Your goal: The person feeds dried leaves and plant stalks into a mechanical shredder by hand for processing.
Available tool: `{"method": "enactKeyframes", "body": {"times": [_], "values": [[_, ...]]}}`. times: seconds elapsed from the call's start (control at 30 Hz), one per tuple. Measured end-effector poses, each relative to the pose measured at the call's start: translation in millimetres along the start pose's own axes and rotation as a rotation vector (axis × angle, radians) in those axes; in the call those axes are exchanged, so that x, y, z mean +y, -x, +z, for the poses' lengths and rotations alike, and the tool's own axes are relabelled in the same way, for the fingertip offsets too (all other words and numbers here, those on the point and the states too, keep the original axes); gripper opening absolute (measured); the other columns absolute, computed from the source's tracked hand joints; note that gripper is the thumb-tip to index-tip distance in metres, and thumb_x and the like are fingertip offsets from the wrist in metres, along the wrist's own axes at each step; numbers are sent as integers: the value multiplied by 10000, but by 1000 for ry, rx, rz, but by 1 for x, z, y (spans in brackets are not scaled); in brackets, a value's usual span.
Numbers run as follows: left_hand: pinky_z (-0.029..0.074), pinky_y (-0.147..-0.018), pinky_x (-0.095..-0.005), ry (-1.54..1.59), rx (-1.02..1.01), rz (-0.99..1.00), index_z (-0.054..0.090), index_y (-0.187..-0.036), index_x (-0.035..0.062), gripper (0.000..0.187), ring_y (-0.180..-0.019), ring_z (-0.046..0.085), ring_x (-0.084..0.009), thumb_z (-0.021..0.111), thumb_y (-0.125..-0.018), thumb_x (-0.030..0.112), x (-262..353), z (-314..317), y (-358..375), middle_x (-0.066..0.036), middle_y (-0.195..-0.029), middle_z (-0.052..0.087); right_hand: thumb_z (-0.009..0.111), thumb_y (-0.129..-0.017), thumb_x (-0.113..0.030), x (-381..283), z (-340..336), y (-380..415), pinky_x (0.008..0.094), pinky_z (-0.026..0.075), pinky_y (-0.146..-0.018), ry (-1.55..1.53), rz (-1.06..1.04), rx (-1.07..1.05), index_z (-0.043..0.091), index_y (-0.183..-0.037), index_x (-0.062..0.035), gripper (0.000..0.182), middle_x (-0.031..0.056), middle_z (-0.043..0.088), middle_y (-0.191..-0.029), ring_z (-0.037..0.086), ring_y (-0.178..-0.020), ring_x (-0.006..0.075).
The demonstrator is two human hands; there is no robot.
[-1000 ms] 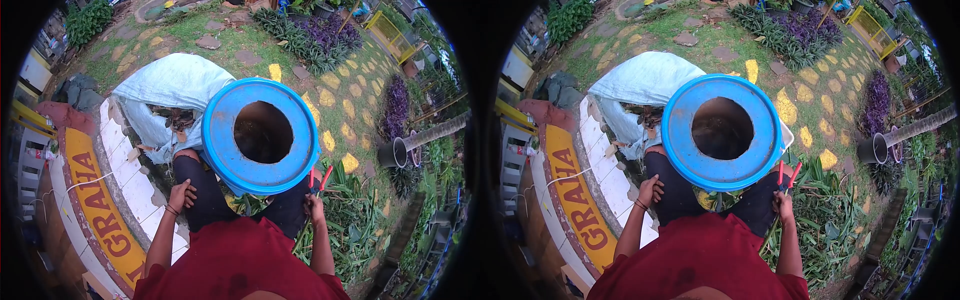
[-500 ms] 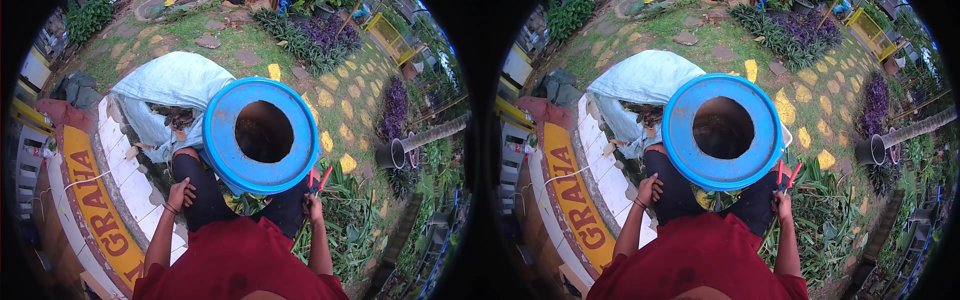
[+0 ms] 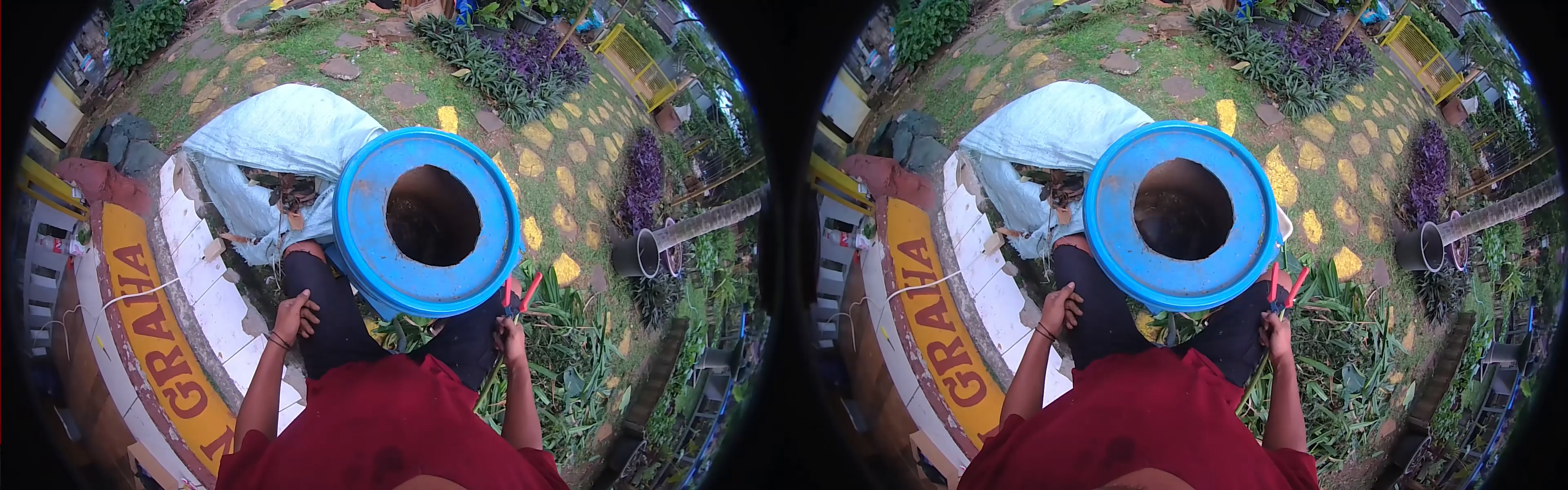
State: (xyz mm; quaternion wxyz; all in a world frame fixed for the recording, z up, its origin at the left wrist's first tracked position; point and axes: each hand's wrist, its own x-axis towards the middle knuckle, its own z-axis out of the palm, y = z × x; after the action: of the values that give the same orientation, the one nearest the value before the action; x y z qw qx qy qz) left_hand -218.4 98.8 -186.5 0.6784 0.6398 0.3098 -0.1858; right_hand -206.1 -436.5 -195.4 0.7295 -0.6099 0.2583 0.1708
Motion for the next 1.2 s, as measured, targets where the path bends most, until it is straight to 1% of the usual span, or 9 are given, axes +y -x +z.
{"method": "enactKeyframes", "body": {"times": [0.33, 0.4, 0.97, 1.03, 1.07, 1.1, 1.13, 1.17, 1.2], "values": [[417, -325, -228, -1, -7, -1, 674, -872, -1, 528, -386, 579, -142, 531, -1005, 489, 1, -1, 1, -96, -628, 665, 553, -983, -337, 4, -1, -2, 273, 272, -410, 7, -10, 2, 540, -847, -101, 273, -32, 406, -635, 349, -404, 103], [420, -329, -228, 0, -13, 7, 674, -873, -1, 529, -390, 582, -142, 530, -1005, 491, 0, -1, -1, -96, -632, 667, 614, -910, -207, -10, 15, 6, 285, 260, -387, -48, 2, 92, 461, -691, -136, 277, -33, 367, -531, 333, -352, 114], [430, -336, -231, -22, -1, 21, 684, -885, 4, 545, -404, 592, -146, 512, -1011, 506, 2, 4, 6, -100, -662, 685, 633, -897, -182, -2, 14, 9, 282, 257, -401, 16, -40, 102, 476, -695, -149, 258, -55, 362, -547, 337, -388, 95], [474, -404, -238, -43, -37, 6, 679, -941, 1, 540, -471, 639, -154, 510, -1013, 508, 3, 3, 8, -91, -721, 705, 636, -898, -165, -2, 16, 15, 280, 262, -405, 16, -38, 131, 478, -699, -146, 255, -65, 367, -549, 337, -393, 89], [474, -404, -238, -43, -38, 8, 679, -941, 1, 540, -471, 639, -154, 510, -1013, 508, 11, 6, 16, -91, -721, 705, 637, -904, -166, -2, 16, 19, 277, 276, -428, 128, -117, 134, 502, -706, -130, 242, -68, 409, -570, 361, -428, 74], [522, -547, -265, -61, -170, -13, 657, -1056, -1, 537, -639, 682, -172, 511, -1010, 513, 18, 9, 25, -111, -862, 707, 638, -910, -167, -3, 17, 23, 273, 291, -450, 239, -197, 136, 527, -713, -115, 232, -71, 451, -591, 386, -463, 60], [570, -689, -292, -77, -301, -32, 635, -1171, -3, 560, -807, 726, -190, 511, -1007, 518, 29, 14, 36, -130, -1002, 709, 638, -910, -167, -9, 21, 27, 273, 291, -450, 239, -202, 134, 527, -713, -115, 232, -71, 451, -591, 386, -463, 60], [570, -689, -292, -77, -300, -36, 635, -1171, -3, 560, -807, 726, -190, 511, -1007, 518, 37, 22, 47, -130, -1002, 709, 648, -900, -131, -15, 23, 39, 277, 291, -451, 369, -246, 90, 505, -683, -115, 260, -78, 442, -574, 386, -475, 55], [502, -874, -337, -49, -540, -10, 535, -1310, -1, 619, -1045, 643, -218, 505, -1003, 536, 43, 34, 60, -153, -1197, 623, 658, -890, -94, -19, 26, 54, 282, 291, -451, 497, -283, 47, 482, -653, -114, 296, -85, 434, -558, 386, -486, 50]]}}
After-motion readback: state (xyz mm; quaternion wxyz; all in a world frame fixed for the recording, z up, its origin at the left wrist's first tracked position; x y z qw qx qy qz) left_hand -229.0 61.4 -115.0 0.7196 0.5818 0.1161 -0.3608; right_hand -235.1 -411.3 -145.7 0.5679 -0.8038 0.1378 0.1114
